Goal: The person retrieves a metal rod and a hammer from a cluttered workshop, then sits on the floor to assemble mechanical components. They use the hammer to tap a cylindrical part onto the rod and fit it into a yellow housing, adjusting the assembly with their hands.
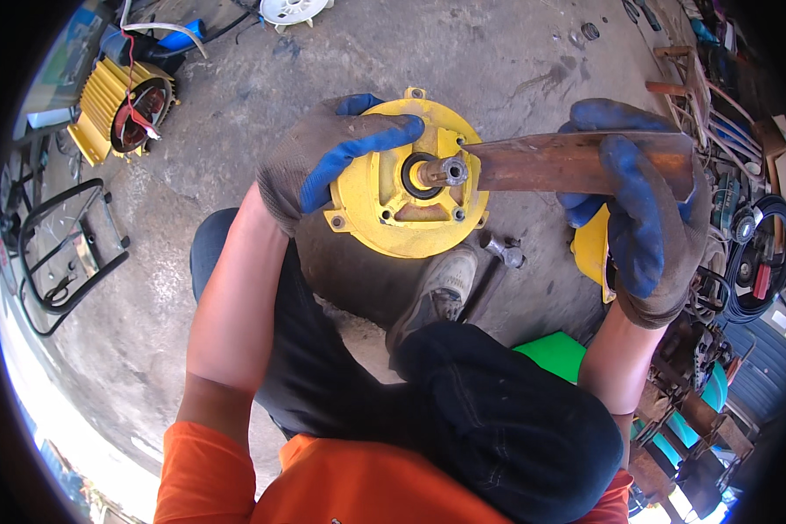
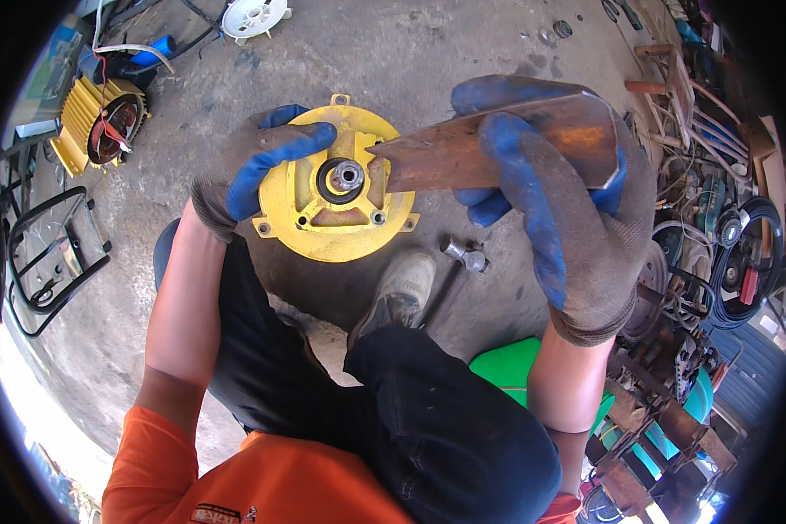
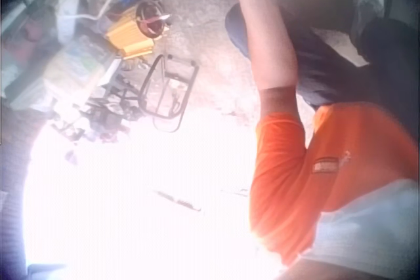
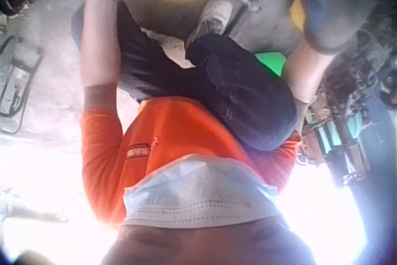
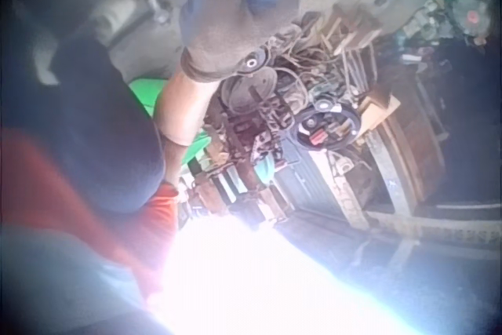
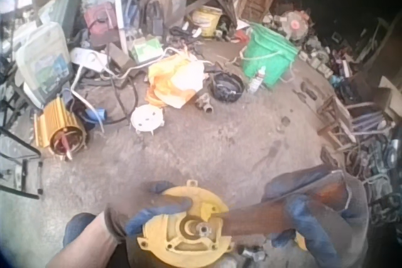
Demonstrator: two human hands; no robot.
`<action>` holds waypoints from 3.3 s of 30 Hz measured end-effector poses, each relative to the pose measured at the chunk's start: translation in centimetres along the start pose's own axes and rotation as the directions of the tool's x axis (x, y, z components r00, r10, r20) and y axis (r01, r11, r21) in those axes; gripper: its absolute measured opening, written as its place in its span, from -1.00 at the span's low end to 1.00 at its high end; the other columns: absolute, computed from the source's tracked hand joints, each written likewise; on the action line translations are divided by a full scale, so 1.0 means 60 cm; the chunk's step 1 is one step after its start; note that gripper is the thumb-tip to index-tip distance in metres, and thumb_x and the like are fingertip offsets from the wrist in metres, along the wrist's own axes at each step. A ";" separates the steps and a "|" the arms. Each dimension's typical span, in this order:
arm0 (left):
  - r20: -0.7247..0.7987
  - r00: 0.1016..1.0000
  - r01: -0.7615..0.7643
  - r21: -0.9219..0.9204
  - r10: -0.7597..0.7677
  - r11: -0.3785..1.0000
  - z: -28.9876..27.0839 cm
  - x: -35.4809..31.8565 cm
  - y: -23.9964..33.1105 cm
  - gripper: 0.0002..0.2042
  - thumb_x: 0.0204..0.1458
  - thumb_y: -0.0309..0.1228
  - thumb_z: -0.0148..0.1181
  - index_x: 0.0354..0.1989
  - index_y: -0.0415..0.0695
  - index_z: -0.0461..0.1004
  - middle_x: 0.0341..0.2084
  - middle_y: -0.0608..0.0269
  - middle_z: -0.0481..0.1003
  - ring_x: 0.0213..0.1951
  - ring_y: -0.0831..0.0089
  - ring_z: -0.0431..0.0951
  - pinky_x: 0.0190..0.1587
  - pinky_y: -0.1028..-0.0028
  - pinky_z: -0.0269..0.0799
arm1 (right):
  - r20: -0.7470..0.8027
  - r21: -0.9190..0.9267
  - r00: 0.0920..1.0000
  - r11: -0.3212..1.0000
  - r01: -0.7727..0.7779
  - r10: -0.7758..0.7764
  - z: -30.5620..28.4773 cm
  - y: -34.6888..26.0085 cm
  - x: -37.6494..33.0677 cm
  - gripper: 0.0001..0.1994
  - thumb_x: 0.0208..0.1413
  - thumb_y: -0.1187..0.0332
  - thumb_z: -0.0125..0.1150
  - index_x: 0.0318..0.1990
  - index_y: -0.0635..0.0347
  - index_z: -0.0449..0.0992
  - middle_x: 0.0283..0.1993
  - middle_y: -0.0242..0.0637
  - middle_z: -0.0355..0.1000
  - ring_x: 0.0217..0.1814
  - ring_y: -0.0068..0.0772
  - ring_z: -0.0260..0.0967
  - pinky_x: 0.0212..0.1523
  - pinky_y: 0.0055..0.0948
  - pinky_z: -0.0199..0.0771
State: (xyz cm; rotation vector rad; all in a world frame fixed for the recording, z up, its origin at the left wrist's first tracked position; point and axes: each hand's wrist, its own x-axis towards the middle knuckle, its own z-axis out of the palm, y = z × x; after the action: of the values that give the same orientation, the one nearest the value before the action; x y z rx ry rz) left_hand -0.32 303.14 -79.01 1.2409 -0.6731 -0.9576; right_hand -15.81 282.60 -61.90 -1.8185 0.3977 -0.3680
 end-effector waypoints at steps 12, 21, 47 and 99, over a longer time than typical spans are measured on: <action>0.060 0.950 0.299 -0.444 -0.305 0.844 0.016 -0.001 0.053 -0.63 0.10 -0.35 0.29 0.04 -0.27 0.51 -0.06 0.10 0.58 -0.07 0.36 0.62 0.00 0.44 0.56 | 0.345 -0.207 0.935 0.965 0.159 -0.080 0.039 -0.003 0.026 -0.76 0.18 0.47 0.14 -0.03 0.40 0.51 -0.11 -0.05 0.57 -0.30 -0.47 0.56 -0.35 -0.60 0.55; -0.007 0.934 0.319 -0.441 -0.358 0.839 0.009 0.002 0.024 -0.60 0.09 -0.34 0.33 0.04 -0.30 0.48 -0.13 0.11 0.59 -0.17 0.41 0.65 -0.13 0.49 0.63 | 0.426 -0.247 0.904 0.956 0.157 -0.038 0.062 -0.022 0.033 -0.76 0.16 0.52 0.15 -0.04 0.43 0.50 -0.13 -0.07 0.58 -0.22 -0.48 0.56 -0.25 -0.57 0.56; 0.012 0.999 0.034 -0.043 -0.034 0.999 0.011 -0.005 0.003 -0.72 0.13 -0.40 0.21 0.00 -0.16 0.58 -0.05 0.08 0.52 -0.03 0.33 0.59 0.01 0.42 0.57 | 0.523 -0.207 0.826 0.909 0.361 -0.209 0.049 0.001 0.021 -0.75 0.09 0.59 0.15 -0.06 0.45 0.52 -0.13 -0.07 0.56 -0.17 -0.39 0.55 -0.09 -0.47 0.53; 0.184 0.899 -0.430 0.535 0.397 0.727 -0.018 0.051 -0.043 -0.62 0.14 -0.35 0.18 0.14 -0.11 0.48 0.03 0.08 0.54 -0.01 0.16 0.57 0.08 0.32 0.50 | 0.719 -0.285 0.692 0.882 0.375 -0.062 0.056 -0.043 0.068 -0.52 -0.27 0.73 -0.08 -0.09 0.40 0.53 -0.16 -0.05 0.60 -0.10 -0.28 0.59 -0.06 -0.41 0.56</action>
State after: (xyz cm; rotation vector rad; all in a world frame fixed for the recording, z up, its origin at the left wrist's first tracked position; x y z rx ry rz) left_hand 1.42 300.86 -82.01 1.4876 -1.2892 -0.4155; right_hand -10.48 284.31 -60.16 -2.2722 -0.3202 0.2881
